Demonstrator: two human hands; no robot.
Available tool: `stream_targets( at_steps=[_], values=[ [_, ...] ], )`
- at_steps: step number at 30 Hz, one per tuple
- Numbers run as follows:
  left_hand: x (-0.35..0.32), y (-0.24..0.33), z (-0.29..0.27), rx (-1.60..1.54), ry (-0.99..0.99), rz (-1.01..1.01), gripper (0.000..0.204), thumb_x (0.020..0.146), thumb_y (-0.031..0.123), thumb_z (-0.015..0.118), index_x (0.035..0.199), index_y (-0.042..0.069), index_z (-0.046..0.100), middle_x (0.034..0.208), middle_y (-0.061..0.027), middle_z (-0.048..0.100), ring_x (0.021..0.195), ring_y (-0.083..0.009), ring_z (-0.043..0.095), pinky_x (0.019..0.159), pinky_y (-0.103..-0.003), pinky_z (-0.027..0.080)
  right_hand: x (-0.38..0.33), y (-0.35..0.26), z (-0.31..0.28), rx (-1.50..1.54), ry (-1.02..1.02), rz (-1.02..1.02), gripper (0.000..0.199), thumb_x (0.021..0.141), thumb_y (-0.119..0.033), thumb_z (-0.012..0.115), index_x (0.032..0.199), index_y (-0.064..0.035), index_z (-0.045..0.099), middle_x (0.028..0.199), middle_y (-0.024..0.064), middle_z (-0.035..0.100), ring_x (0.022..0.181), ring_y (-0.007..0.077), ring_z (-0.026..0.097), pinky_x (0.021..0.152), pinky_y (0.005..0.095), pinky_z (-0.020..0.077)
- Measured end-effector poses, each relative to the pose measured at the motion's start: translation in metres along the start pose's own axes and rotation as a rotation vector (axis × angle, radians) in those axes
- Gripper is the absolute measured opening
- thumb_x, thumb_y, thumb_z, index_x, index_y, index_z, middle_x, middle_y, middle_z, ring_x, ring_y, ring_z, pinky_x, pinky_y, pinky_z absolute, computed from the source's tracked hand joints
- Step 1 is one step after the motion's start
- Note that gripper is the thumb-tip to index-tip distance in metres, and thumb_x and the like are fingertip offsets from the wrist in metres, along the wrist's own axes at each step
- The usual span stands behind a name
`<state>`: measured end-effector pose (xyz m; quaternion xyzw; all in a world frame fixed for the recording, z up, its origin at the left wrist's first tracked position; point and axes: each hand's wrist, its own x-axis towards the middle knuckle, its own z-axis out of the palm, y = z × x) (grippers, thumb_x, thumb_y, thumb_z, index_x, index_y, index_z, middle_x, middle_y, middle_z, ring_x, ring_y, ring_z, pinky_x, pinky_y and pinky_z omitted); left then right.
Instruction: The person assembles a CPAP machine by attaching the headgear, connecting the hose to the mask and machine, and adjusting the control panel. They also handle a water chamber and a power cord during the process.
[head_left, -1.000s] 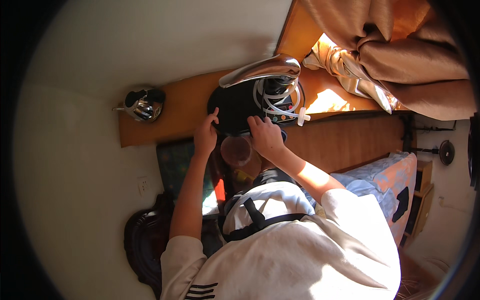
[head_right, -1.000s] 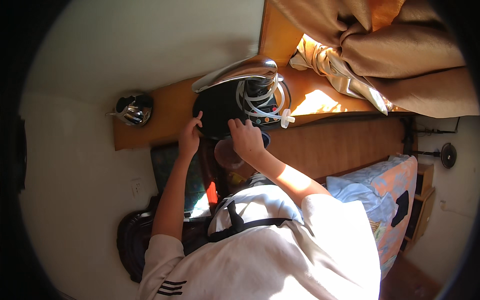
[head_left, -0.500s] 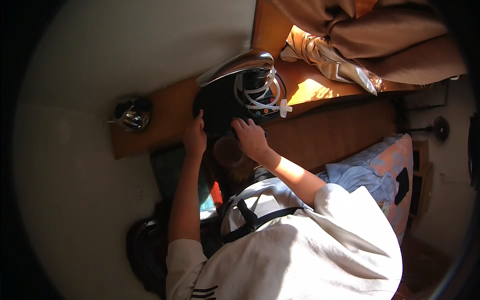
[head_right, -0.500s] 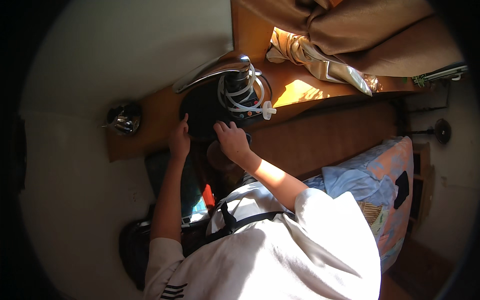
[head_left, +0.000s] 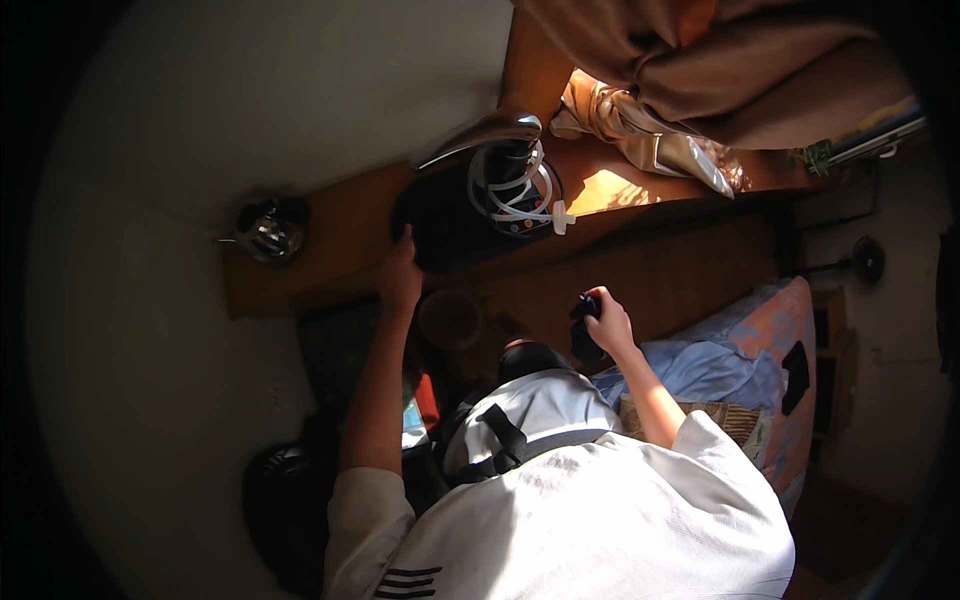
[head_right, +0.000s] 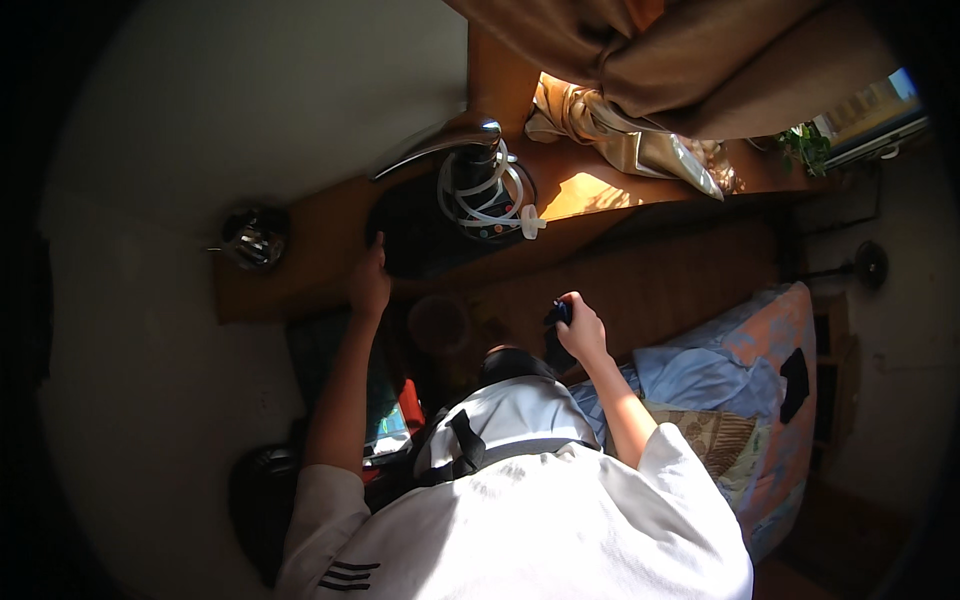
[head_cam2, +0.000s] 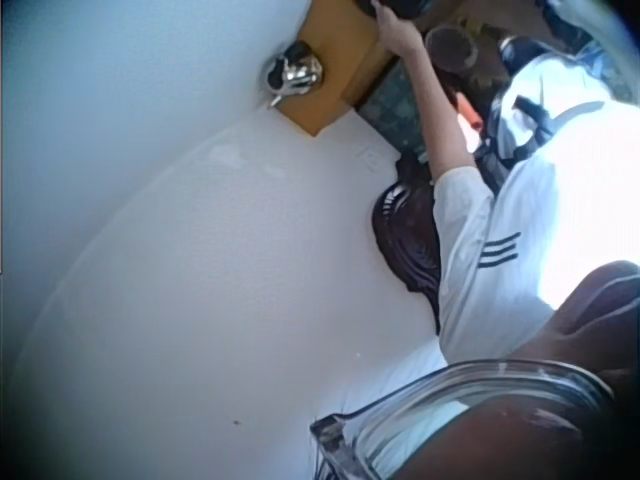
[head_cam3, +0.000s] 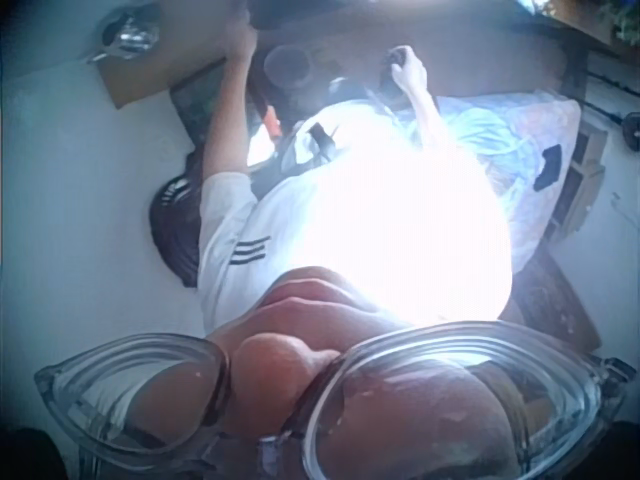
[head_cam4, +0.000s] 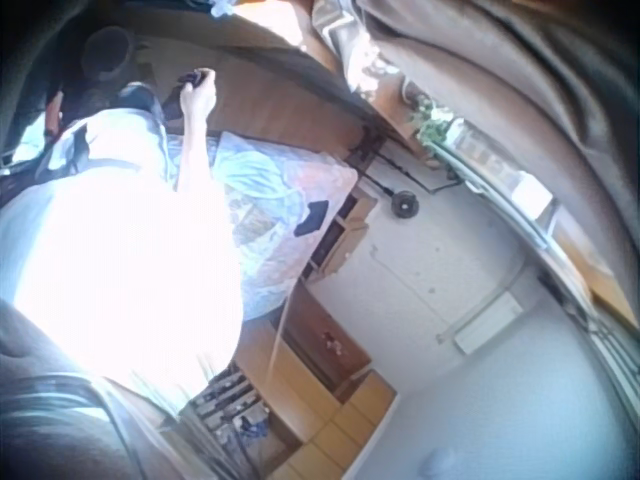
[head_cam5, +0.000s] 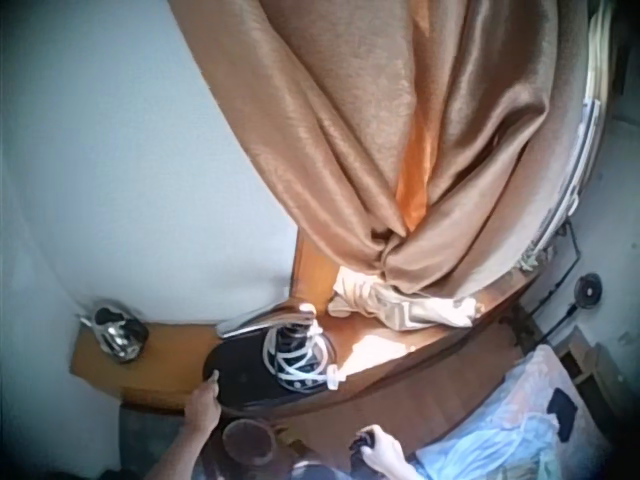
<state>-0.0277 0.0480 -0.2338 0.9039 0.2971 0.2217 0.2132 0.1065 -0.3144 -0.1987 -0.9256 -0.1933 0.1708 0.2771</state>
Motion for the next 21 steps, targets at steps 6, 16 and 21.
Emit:
stream_targets(
  at_steps=[6, 16, 21],
  values=[
    [0.007, 0.015, -0.010, -0.002, -0.134, -0.089, 0.048, 0.089, 0.003, 0.052, 0.137, 0.011, 0.050, 0.080, -0.0132, 0.061, 0.075, -0.0322, 0.064, 0.065, -0.043, 0.051, 0.005, 0.031, -0.017, 0.146, 0.015, 0.043, 0.036, 0.072, -0.004, 0.062, 0.108, -0.0061, 0.058, 0.100, 0.0156, 0.066, 0.098, 0.0319, 0.064, 0.087, 0.0370, 0.0499],
    [-0.003, 0.149, 0.022, 0.049, -0.189, 0.432, 0.051, 0.076, 0.006, 0.068, 0.124, 0.005, 0.052, 0.133, -0.0122, 0.054, 0.112, -0.0286, 0.057, 0.090, -0.040, 0.048, 0.104, 0.011, -0.048, 1.211, -0.182, 0.355, 0.025, 0.087, -0.003, 0.056, 0.111, -0.0048, 0.061, 0.098, 0.0076, 0.064, 0.088, 0.0155, 0.062, 0.081, 0.0271, 0.0515],
    [0.036, 0.191, 0.040, 0.378, -0.388, 0.454, 0.078, 0.077, 0.018, 0.071, 0.145, 0.006, 0.035, 0.145, -0.0154, 0.039, 0.129, -0.0305, 0.042, 0.102, -0.044, 0.036, 0.125, 0.031, -0.063, 1.053, -0.167, 0.206, 0.024, 0.088, 0.000, 0.052, 0.111, -0.0017, 0.060, 0.100, 0.0070, 0.064, 0.091, 0.0145, 0.061, 0.084, 0.0266, 0.0497]
  ],
)
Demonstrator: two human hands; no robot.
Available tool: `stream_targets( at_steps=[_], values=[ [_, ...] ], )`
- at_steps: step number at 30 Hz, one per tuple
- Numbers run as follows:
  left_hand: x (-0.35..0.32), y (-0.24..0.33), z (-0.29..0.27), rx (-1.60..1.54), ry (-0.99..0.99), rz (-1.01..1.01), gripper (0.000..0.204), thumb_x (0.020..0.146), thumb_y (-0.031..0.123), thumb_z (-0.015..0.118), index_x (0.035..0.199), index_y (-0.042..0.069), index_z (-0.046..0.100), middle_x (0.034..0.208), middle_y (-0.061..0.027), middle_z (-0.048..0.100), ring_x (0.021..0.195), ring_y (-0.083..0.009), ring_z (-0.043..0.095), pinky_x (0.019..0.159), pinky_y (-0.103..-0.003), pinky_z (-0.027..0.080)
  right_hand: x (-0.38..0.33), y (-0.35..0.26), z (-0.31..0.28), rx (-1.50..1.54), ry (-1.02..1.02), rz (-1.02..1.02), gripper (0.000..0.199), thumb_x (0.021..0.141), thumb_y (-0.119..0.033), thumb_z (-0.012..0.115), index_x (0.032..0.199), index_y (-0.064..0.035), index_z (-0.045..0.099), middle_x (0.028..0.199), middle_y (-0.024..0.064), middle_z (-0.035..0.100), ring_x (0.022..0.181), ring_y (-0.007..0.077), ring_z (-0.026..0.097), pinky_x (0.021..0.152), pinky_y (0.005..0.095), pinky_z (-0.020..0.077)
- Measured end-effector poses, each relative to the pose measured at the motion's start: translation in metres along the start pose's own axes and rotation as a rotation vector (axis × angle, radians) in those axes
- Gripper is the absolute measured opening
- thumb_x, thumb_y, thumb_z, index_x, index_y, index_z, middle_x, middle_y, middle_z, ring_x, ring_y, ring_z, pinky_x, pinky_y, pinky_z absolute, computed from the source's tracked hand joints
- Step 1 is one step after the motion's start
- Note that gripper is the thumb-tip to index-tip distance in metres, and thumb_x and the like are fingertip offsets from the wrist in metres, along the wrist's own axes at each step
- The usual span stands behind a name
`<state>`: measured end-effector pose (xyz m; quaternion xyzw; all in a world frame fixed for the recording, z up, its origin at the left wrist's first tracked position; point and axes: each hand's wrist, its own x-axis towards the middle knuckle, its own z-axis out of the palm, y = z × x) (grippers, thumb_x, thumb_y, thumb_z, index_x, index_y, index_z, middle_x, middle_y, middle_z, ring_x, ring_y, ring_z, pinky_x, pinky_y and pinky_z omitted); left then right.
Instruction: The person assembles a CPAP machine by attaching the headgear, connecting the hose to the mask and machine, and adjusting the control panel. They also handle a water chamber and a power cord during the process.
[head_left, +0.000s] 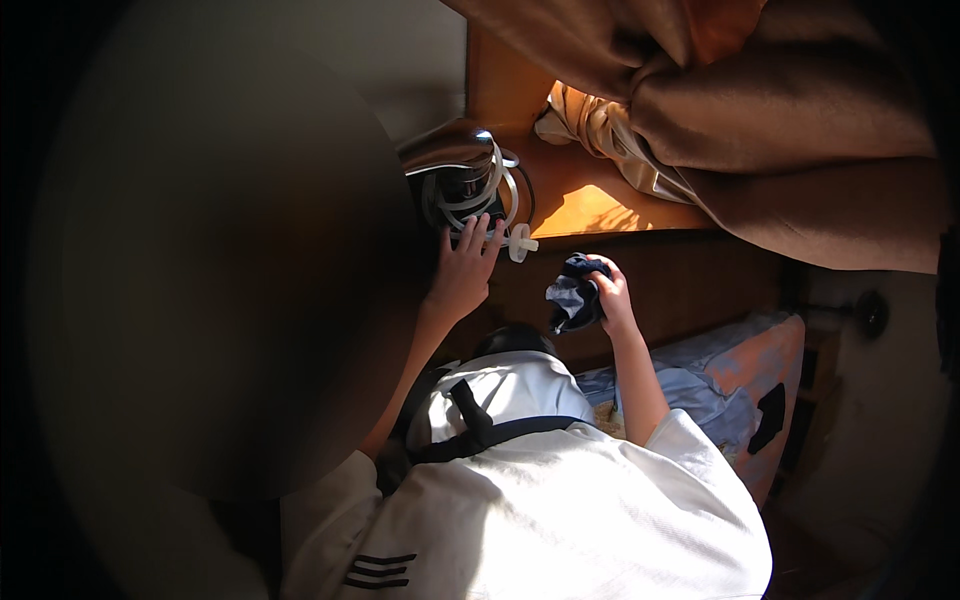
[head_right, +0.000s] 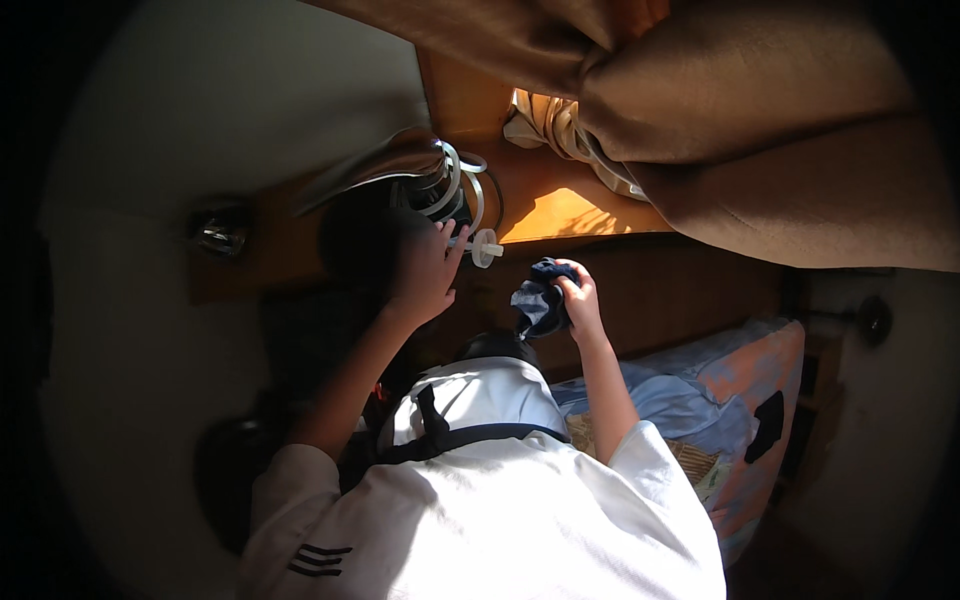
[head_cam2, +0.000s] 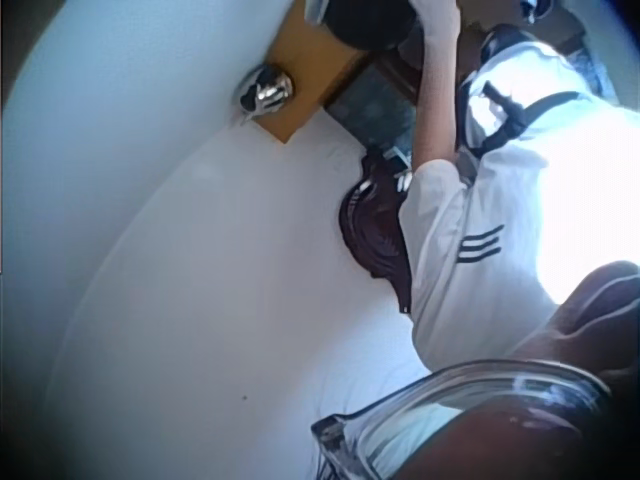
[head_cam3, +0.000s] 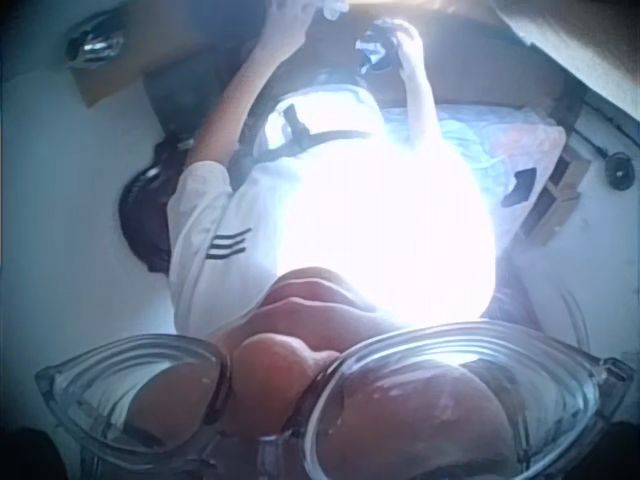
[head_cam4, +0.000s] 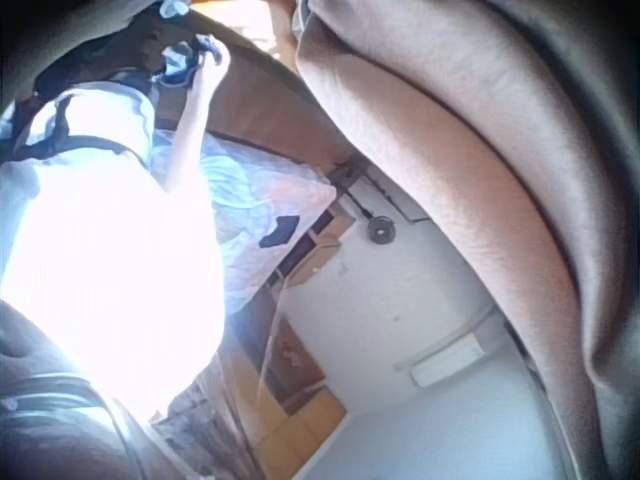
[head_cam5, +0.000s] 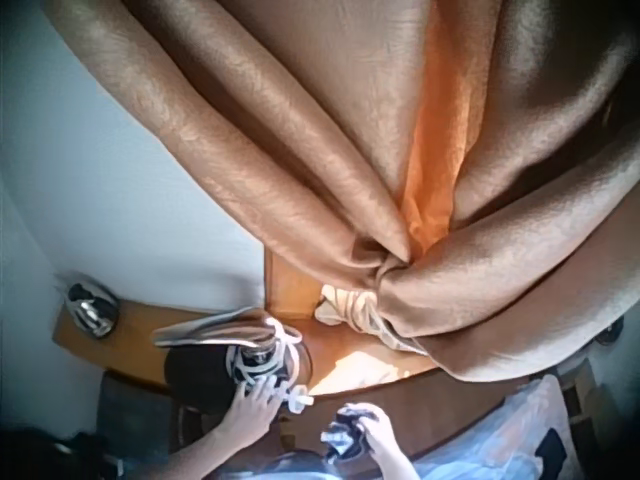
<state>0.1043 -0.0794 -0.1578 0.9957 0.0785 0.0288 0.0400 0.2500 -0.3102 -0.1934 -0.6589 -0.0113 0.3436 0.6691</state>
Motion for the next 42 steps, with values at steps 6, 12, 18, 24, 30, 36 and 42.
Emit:
stream_targets(
  at_steps=[6, 12, 18, 24, 30, 36, 42],
  values=[
    [0.003, -0.032, 0.041, -0.089, 0.185, 0.017, 0.033, 0.081, 0.015, 0.065, 0.112, 0.008, 0.061, 0.091, -0.0031, 0.055, 0.090, -0.0190, 0.054, 0.080, -0.036, 0.041, 0.011, 0.001, -0.019, -0.037, -0.017, 0.106, 0.028, 0.088, -0.002, 0.050, 0.115, -0.0016, 0.058, 0.104, 0.0088, 0.064, 0.095, 0.0166, 0.061, 0.085, 0.0277, 0.0495],
    [0.001, -0.050, 0.021, -0.463, 0.504, -0.112, 0.026, 0.067, 0.011, 0.076, 0.084, 0.011, 0.057, 0.080, -0.0030, 0.057, 0.074, -0.0245, 0.055, 0.068, -0.037, 0.039, 0.015, -0.008, -0.013, 0.037, -0.092, 0.123, 0.027, 0.087, 0.001, 0.052, 0.114, 0.0007, 0.057, 0.105, 0.0105, 0.063, 0.095, 0.0174, 0.061, 0.086, 0.0285, 0.0500],
    [0.004, -0.045, -0.028, -0.318, 0.880, -0.200, 0.030, 0.065, 0.015, 0.076, 0.090, 0.011, 0.061, 0.092, -0.0059, 0.060, 0.086, -0.0276, 0.056, 0.076, -0.039, 0.039, 0.016, -0.027, 0.026, -0.123, -0.128, 0.070, 0.030, 0.081, 0.003, 0.057, 0.111, -0.0039, 0.057, 0.106, 0.0064, 0.063, 0.098, 0.0155, 0.059, 0.091, 0.0267, 0.0466],
    [0.003, -0.062, -0.023, -0.358, 0.773, -0.225, 0.027, 0.068, 0.013, 0.077, 0.089, 0.008, 0.060, 0.093, -0.0081, 0.059, 0.094, -0.0315, 0.055, 0.084, -0.044, 0.040, 0.020, -0.031, 0.078, -0.411, -0.202, -0.289, 0.039, 0.075, -0.001, 0.063, 0.114, -0.0027, 0.057, 0.107, 0.0123, 0.065, 0.100, 0.0194, 0.062, 0.091, 0.0300, 0.0464],
    [0.008, -0.080, 0.036, -0.563, 0.657, -0.467, 0.023, 0.075, 0.012, 0.079, 0.088, 0.003, 0.062, 0.090, -0.0089, 0.065, 0.081, -0.0203, 0.065, 0.074, -0.034, 0.053, 0.065, -0.016, 0.138, -0.131, -0.042, -0.457, 0.043, 0.078, -0.005, 0.066, 0.119, -0.0009, 0.052, 0.104, 0.0150, 0.064, 0.096, 0.0209, 0.063, 0.086, 0.0308, 0.0492],
    [0.019, -0.104, 0.079, -0.612, 0.873, -0.421, 0.024, 0.079, 0.007, 0.073, 0.098, 0.000, 0.061, 0.098, -0.0117, 0.064, 0.092, -0.0243, 0.064, 0.082, -0.036, 0.051, 0.051, -0.013, 0.164, -0.715, -0.014, -0.768, 0.065, 0.070, -0.009, 0.075, 0.128, 0.0011, 0.047, 0.127, 0.0221, 0.048, 0.109, 0.0403, 0.053, 0.092, 0.0398, 0.0464],
    [0.010, -0.126, 0.104, -0.485, 0.812, -0.290, 0.026, 0.079, 0.009, 0.072, 0.101, 0.002, 0.061, 0.103, -0.0121, 0.063, 0.093, -0.0278, 0.062, 0.085, -0.039, 0.051, 0.074, -0.012, 0.161, 0.073, -0.205, -0.164, 0.053, 0.081, -0.006, 0.066, 0.129, 0.0004, 0.046, 0.119, 0.0165, 0.057, 0.108, 0.0237, 0.058, 0.091, 0.0332, 0.0475]
  ],
)
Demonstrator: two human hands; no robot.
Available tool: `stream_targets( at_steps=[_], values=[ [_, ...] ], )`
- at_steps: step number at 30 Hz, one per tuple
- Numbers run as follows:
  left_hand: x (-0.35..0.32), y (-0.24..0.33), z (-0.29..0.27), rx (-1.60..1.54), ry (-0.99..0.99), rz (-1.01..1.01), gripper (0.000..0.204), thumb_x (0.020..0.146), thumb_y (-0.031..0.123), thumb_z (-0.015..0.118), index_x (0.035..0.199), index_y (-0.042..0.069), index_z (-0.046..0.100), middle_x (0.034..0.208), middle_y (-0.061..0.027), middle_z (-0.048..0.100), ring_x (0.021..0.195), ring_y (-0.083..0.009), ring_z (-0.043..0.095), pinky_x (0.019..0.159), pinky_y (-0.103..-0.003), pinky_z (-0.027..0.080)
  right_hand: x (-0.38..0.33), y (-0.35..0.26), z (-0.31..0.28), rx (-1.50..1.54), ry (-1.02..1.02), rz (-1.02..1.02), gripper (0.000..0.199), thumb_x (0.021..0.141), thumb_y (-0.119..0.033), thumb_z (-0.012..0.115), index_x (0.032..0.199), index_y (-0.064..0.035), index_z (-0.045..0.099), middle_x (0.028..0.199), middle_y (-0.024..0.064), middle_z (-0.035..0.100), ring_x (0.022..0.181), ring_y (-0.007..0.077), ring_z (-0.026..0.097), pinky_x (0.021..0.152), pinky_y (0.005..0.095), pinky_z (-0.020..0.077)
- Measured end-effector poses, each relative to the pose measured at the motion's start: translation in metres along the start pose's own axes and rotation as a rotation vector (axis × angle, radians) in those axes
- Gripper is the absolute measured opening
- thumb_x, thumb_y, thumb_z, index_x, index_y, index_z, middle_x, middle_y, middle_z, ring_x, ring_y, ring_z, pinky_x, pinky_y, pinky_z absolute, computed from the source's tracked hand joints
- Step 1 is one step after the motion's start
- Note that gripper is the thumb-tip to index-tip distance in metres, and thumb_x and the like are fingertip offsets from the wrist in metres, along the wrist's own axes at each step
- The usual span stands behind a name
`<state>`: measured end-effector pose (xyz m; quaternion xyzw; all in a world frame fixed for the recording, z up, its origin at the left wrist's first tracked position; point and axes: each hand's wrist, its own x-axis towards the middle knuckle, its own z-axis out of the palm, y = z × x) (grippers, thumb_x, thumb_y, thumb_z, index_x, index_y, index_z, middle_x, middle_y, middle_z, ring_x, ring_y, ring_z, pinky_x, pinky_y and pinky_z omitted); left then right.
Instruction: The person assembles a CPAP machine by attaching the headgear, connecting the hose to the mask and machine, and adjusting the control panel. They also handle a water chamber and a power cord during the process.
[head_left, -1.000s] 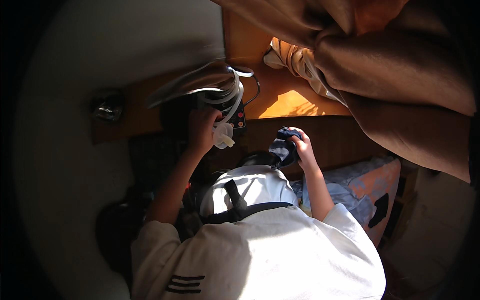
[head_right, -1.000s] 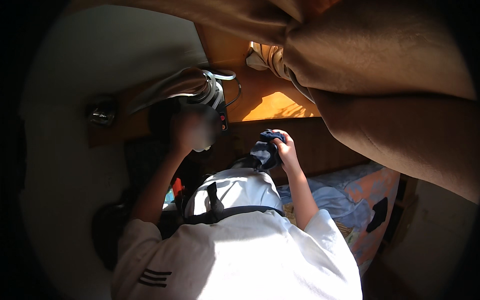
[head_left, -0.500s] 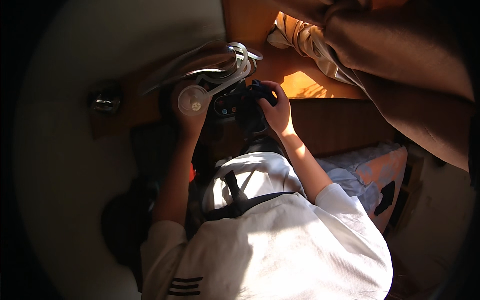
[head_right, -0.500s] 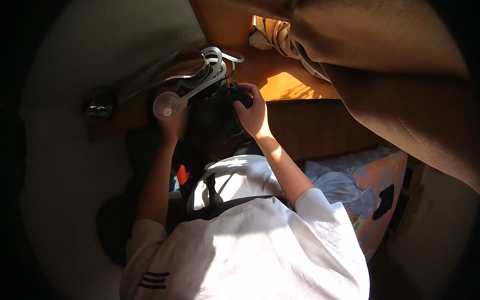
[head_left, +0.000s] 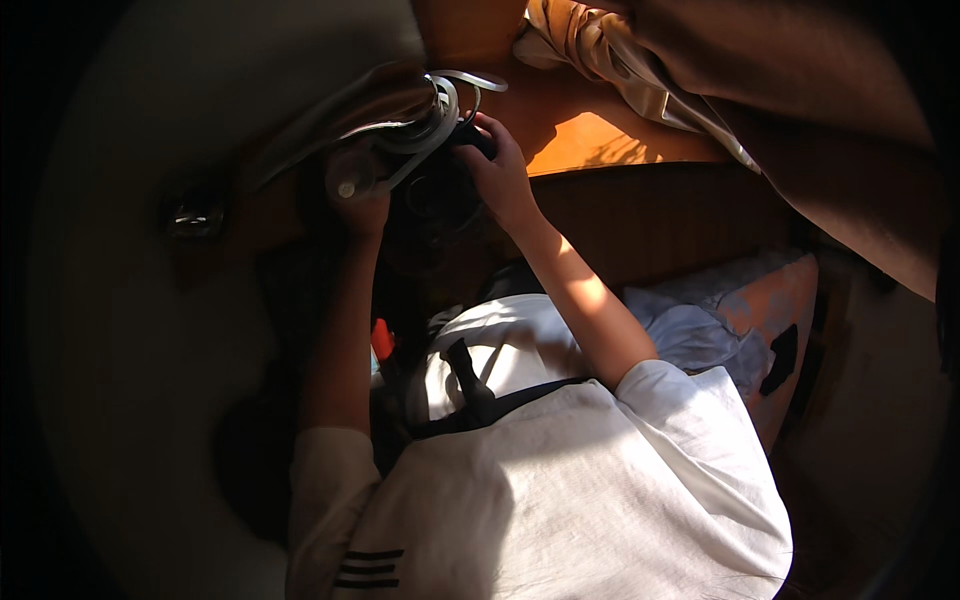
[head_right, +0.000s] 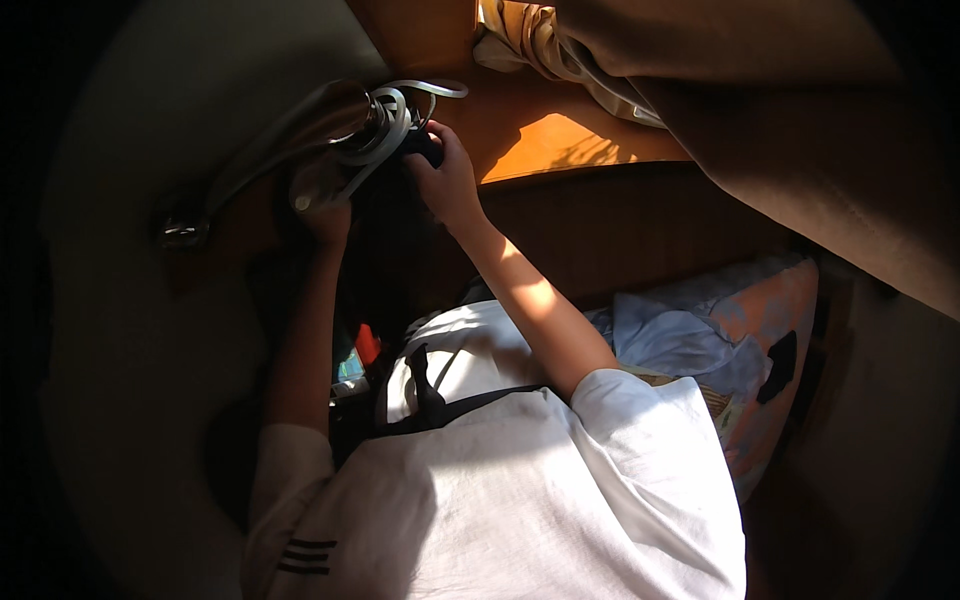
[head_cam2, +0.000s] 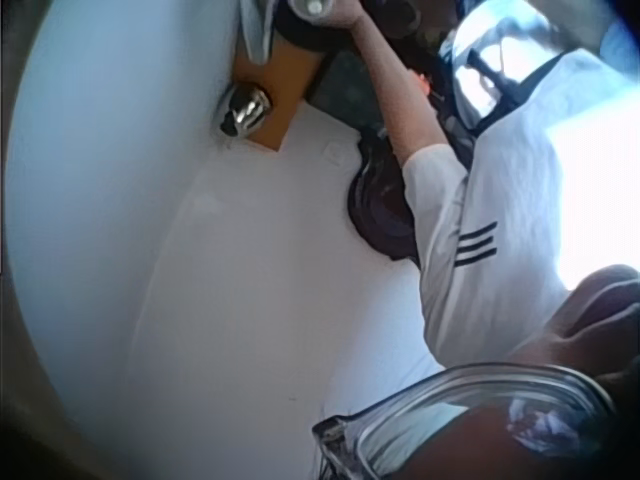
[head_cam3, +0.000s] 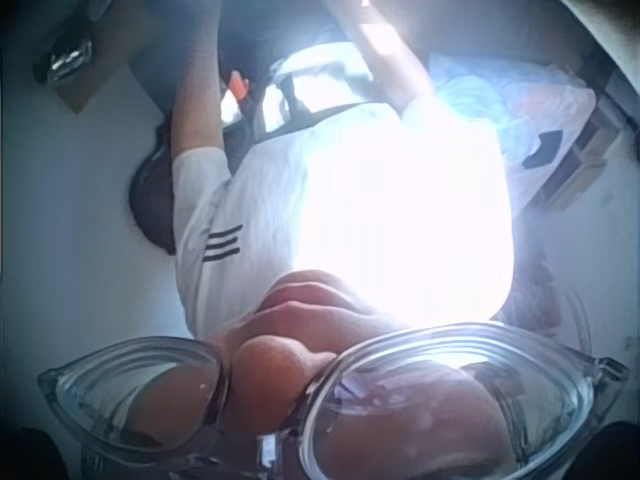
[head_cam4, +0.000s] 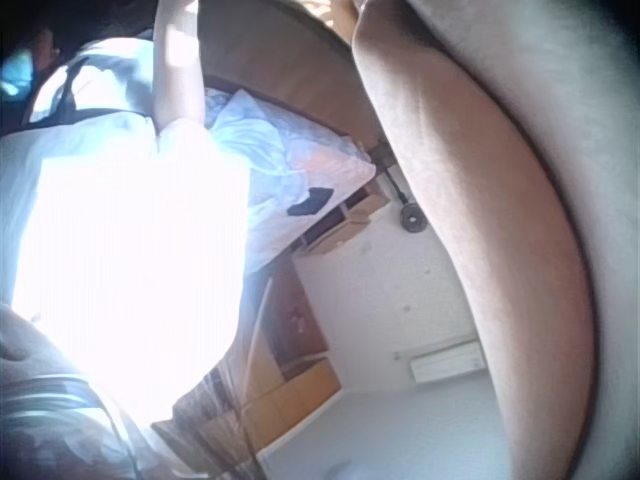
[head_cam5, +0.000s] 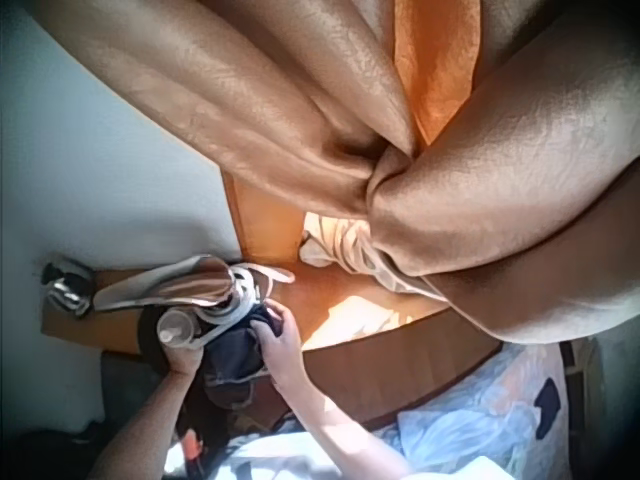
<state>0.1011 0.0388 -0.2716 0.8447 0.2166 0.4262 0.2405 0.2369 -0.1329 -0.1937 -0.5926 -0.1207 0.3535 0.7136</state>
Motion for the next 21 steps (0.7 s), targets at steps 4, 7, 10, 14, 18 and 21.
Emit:
stream_targets(
  at_steps=[4, 7, 10, 14, 18, 21],
  values=[
    [-0.003, 0.005, 0.006, 0.109, 0.079, 0.081, 0.018, 0.077, 0.008, 0.070, 0.093, 0.000, 0.064, 0.094, -0.0123, 0.067, 0.087, -0.0274, 0.065, 0.081, -0.041, 0.052, -0.006, 0.006, 0.019, -0.089, 0.183, -0.316, 0.045, 0.084, -0.006, 0.062, 0.126, 0.0015, 0.047, 0.118, 0.0155, 0.058, 0.107, 0.0198, 0.057, 0.090, 0.0319, 0.0474],
    [-0.002, 0.007, 0.008, 0.107, 0.080, 0.060, 0.017, 0.079, 0.012, 0.068, 0.089, -0.001, 0.065, 0.090, -0.0130, 0.067, 0.086, -0.0290, 0.066, 0.080, -0.041, 0.053, -0.010, 0.014, 0.011, -0.651, 0.139, -0.476, 0.051, 0.079, -0.002, 0.063, 0.127, 0.0002, 0.046, 0.121, 0.0179, 0.057, 0.111, 0.0261, 0.058, 0.091, 0.0342, 0.0475],
    [-0.022, -0.011, 0.014, 0.105, 0.061, -0.023, 0.026, 0.080, 0.014, 0.069, 0.101, 0.000, 0.062, 0.101, -0.0128, 0.066, 0.094, -0.0287, 0.064, 0.085, -0.041, 0.051, -0.004, -0.008, 0.003, -0.580, 0.009, -0.287, 0.045, 0.079, -0.002, 0.063, 0.123, 0.0013, 0.054, 0.113, 0.0153, 0.063, 0.106, 0.0236, 0.062, 0.091, 0.0326, 0.0487],
    [-0.034, -0.029, 0.013, 0.206, -0.073, 0.010, 0.046, 0.075, 0.015, 0.074, 0.115, 0.002, 0.056, 0.113, -0.0138, 0.061, 0.105, -0.0309, 0.060, 0.093, -0.042, 0.047, 0.005, -0.017, 0.005, 0.293, -0.025, -0.064, 0.043, 0.086, 0.000, 0.055, 0.128, 0.0020, 0.054, 0.115, 0.0047, 0.063, 0.101, 0.0140, 0.061, 0.091, 0.0275, 0.0476],
    [-0.016, 0.002, 0.008, 0.139, -0.064, -0.004, 0.053, 0.074, 0.021, 0.076, 0.118, 0.001, 0.054, 0.116, -0.0144, 0.060, 0.110, -0.0319, 0.057, 0.099, -0.044, 0.044, 0.006, -0.004, -0.011, -0.636, -0.015, -0.537, 0.049, 0.077, -0.003, 0.061, 0.125, -0.0025, 0.055, 0.106, 0.0151, 0.066, 0.098, 0.0191, 0.063, 0.087, 0.0309, 0.0489],
    [-0.013, -0.003, 0.002, 0.235, -0.152, 0.122, 0.060, 0.073, 0.018, 0.076, 0.125, 0.001, 0.049, 0.123, -0.0161, 0.056, 0.116, -0.0328, 0.054, 0.103, -0.045, 0.041, 0.005, -0.018, -0.014, -0.872, -0.077, -0.433, 0.048, 0.077, -0.002, 0.059, 0.125, -0.0033, 0.057, 0.107, 0.0115, 0.066, 0.096, 0.0166, 0.063, 0.083, 0.0302, 0.0496]
  ],
)
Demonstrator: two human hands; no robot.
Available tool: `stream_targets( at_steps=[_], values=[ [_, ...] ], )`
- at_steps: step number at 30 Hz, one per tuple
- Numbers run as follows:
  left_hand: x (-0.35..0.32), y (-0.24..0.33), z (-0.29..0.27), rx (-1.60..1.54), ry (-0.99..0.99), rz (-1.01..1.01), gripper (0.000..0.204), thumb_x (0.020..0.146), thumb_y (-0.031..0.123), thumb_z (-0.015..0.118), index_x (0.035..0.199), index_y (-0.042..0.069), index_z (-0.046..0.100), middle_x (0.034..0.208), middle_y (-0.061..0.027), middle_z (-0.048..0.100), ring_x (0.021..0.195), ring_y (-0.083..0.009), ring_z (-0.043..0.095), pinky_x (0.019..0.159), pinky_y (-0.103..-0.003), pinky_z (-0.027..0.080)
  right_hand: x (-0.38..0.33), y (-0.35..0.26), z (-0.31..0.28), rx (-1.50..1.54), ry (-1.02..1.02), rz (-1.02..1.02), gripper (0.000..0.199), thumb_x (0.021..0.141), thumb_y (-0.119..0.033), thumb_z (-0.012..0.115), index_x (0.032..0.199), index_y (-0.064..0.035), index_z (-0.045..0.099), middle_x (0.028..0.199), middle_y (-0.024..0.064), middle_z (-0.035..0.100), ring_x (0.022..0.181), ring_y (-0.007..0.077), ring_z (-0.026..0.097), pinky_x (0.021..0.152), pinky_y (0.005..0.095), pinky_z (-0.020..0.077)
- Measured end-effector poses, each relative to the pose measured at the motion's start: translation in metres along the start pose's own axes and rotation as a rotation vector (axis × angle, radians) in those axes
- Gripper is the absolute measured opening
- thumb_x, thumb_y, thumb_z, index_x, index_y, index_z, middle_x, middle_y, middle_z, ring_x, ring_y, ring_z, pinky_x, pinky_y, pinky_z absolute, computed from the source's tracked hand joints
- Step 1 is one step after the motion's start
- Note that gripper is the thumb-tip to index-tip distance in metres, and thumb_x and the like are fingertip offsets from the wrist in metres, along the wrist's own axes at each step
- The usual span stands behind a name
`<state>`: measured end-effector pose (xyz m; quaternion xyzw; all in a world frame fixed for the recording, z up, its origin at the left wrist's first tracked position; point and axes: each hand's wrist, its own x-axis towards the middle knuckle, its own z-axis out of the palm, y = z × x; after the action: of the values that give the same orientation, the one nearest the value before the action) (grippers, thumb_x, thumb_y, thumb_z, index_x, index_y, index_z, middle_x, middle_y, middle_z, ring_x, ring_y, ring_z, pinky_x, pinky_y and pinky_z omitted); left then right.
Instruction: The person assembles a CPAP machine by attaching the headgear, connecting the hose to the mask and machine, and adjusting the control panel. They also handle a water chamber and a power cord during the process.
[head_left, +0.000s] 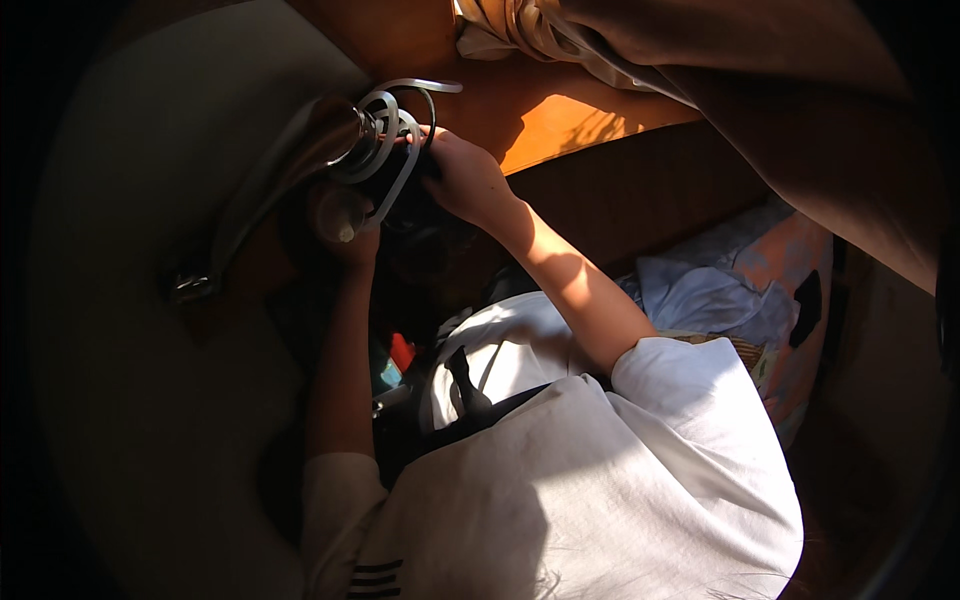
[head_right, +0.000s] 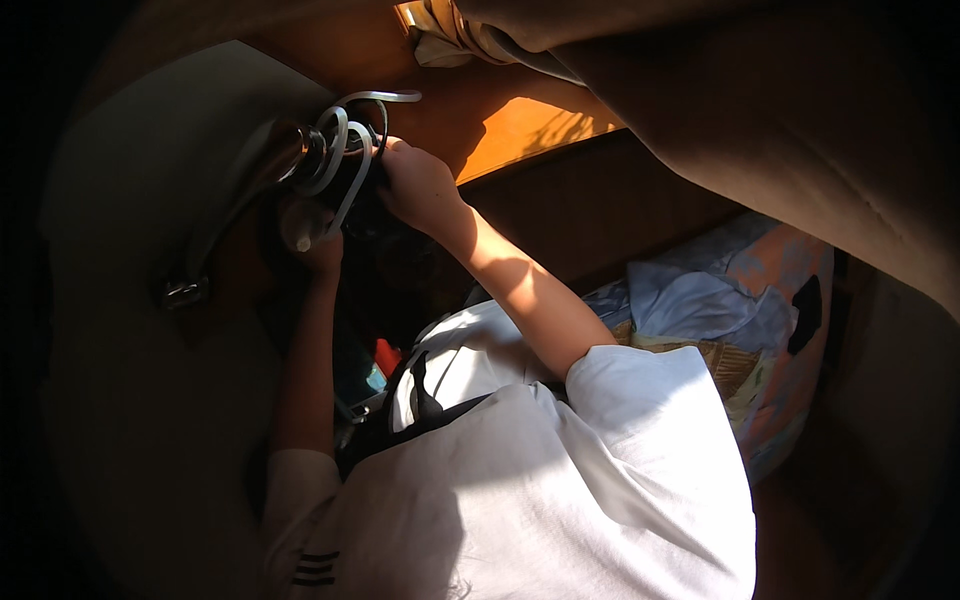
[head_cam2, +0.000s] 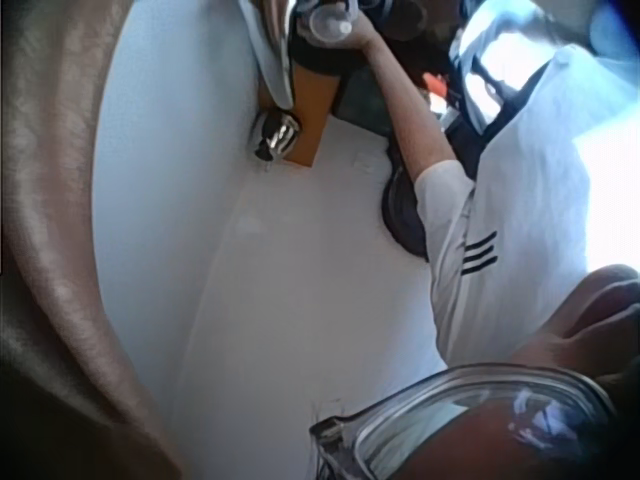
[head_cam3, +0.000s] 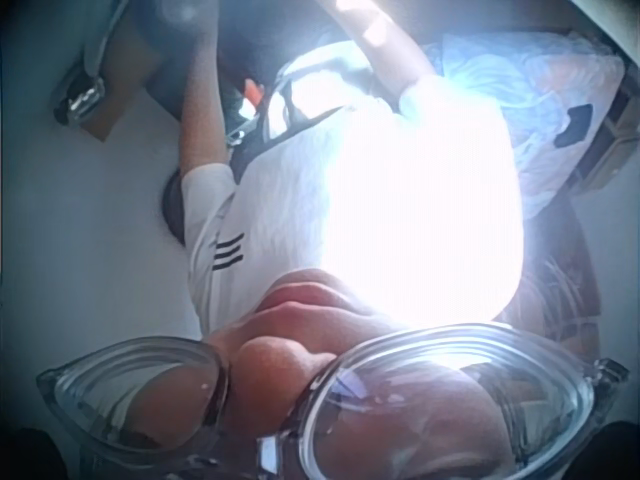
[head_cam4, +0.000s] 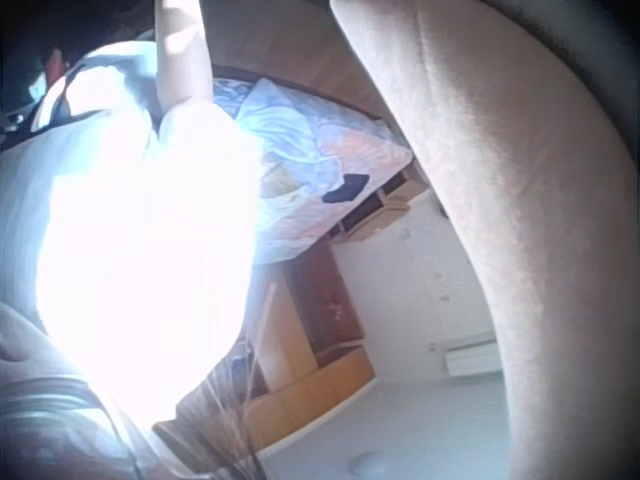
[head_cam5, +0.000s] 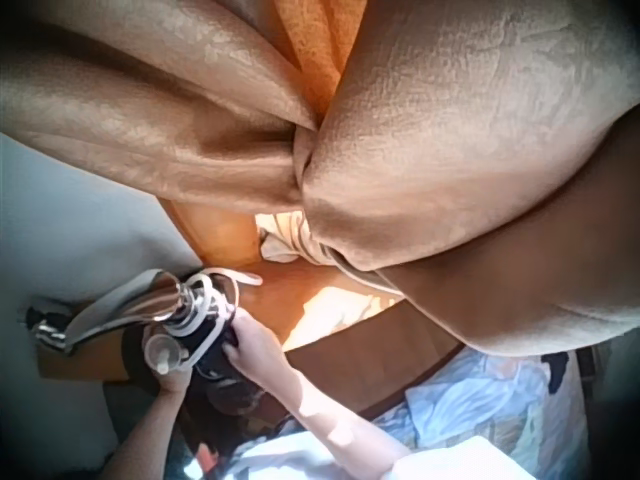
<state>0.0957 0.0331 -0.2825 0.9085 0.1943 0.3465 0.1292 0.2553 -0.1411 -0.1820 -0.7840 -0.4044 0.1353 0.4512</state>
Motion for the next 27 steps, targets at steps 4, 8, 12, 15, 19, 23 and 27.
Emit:
stream_targets(
  at_steps=[4, 8, 12, 15, 19, 23, 27],
  values=[
    [-0.013, -0.012, 0.005, -0.060, 0.008, -0.109, 0.060, 0.075, 0.020, 0.075, 0.125, 0.001, 0.049, 0.125, -0.0178, 0.054, 0.116, -0.0326, 0.053, 0.102, -0.044, 0.041, 0.015, -0.011, -0.006, 1.036, -0.040, 0.307, 0.044, 0.079, 0.001, 0.059, 0.123, -0.0030, 0.060, 0.109, 0.0052, 0.065, 0.099, 0.0144, 0.061, 0.087, 0.0259, 0.0485],
    [0.011, 0.018, -0.003, -0.043, 0.022, 0.033, 0.049, 0.075, 0.018, 0.073, 0.116, 0.000, 0.055, 0.114, -0.0180, 0.060, 0.104, -0.0334, 0.059, 0.092, -0.041, 0.046, 0.018, 0.011, 0.007, 0.694, 0.080, -0.047, 0.048, 0.076, 0.005, 0.058, 0.123, -0.0018, 0.059, 0.116, 0.0098, 0.065, 0.109, 0.0192, 0.060, 0.096, 0.0300, 0.0443],
    [0.011, 0.002, -0.010, -0.122, -0.154, 0.051, 0.047, 0.073, 0.021, 0.073, 0.112, 0.001, 0.056, 0.098, -0.0143, 0.062, 0.094, -0.0318, 0.061, 0.089, -0.042, 0.047, 0.009, 0.044, -0.005, 0.400, -0.137, 0.001, 0.049, 0.074, 0.004, 0.060, 0.122, -0.0075, 0.062, 0.121, 0.0106, 0.064, 0.112, 0.0189, 0.060, 0.098, 0.0323, 0.0443],
    [0.002, 0.007, -0.011, -0.091, -0.082, -0.031, 0.051, 0.073, 0.022, 0.073, 0.115, 0.002, 0.054, 0.106, -0.0165, 0.058, 0.102, -0.0312, 0.058, 0.092, -0.043, 0.045, 0.004, 0.031, -0.033, 0.658, -0.231, 0.416, 0.042, 0.077, 0.000, 0.059, 0.119, -0.0033, 0.064, 0.108, 0.0093, 0.068, 0.097, 0.0158, 0.065, 0.089, 0.0282, 0.0499],
    [0.041, 0.061, -0.037, -0.549, -0.113, -0.504, 0.057, 0.075, 0.020, 0.073, 0.125, 0.001, 0.051, 0.130, -0.0225, 0.044, 0.119, -0.0364, 0.046, 0.100, -0.045, 0.039, 0.000, 0.021, -0.046, 1.253, -0.134, 0.641, 0.026, 0.085, -0.010, 0.066, 0.109, -0.0008, 0.068, 0.097, 0.0055, 0.069, 0.087, 0.0106, 0.064, 0.081, 0.0225, 0.0497],
    [0.034, 0.079, -0.054, 0.079, -0.058, -0.042, 0.062, 0.070, 0.017, 0.078, 0.124, 0.001, 0.051, 0.129, -0.0219, 0.045, 0.117, -0.0367, 0.048, 0.099, -0.045, 0.041, 0.011, -0.001, -0.044, 0.818, -0.155, 0.474, 0.031, 0.084, -0.024, 0.075, 0.104, -0.0022, 0.069, 0.092, 0.0027, 0.069, 0.083, 0.0065, 0.062, 0.077, 0.0207, 0.0494],
    [0.028, 0.097, -0.066, 0.025, -0.231, -0.204, 0.073, 0.062, 0.012, 0.084, 0.126, 0.002, 0.049, 0.124, -0.0206, 0.047, 0.118, -0.0366, 0.048, 0.099, -0.048, 0.042, 0.030, -0.018, -0.047, 1.070, -0.109, 0.483, 0.026, 0.080, -0.016, 0.075, 0.102, -0.0021, 0.070, 0.091, 0.0045, 0.070, 0.080, 0.0111, 0.065, 0.074, 0.0252, 0.0523]
  ],
)
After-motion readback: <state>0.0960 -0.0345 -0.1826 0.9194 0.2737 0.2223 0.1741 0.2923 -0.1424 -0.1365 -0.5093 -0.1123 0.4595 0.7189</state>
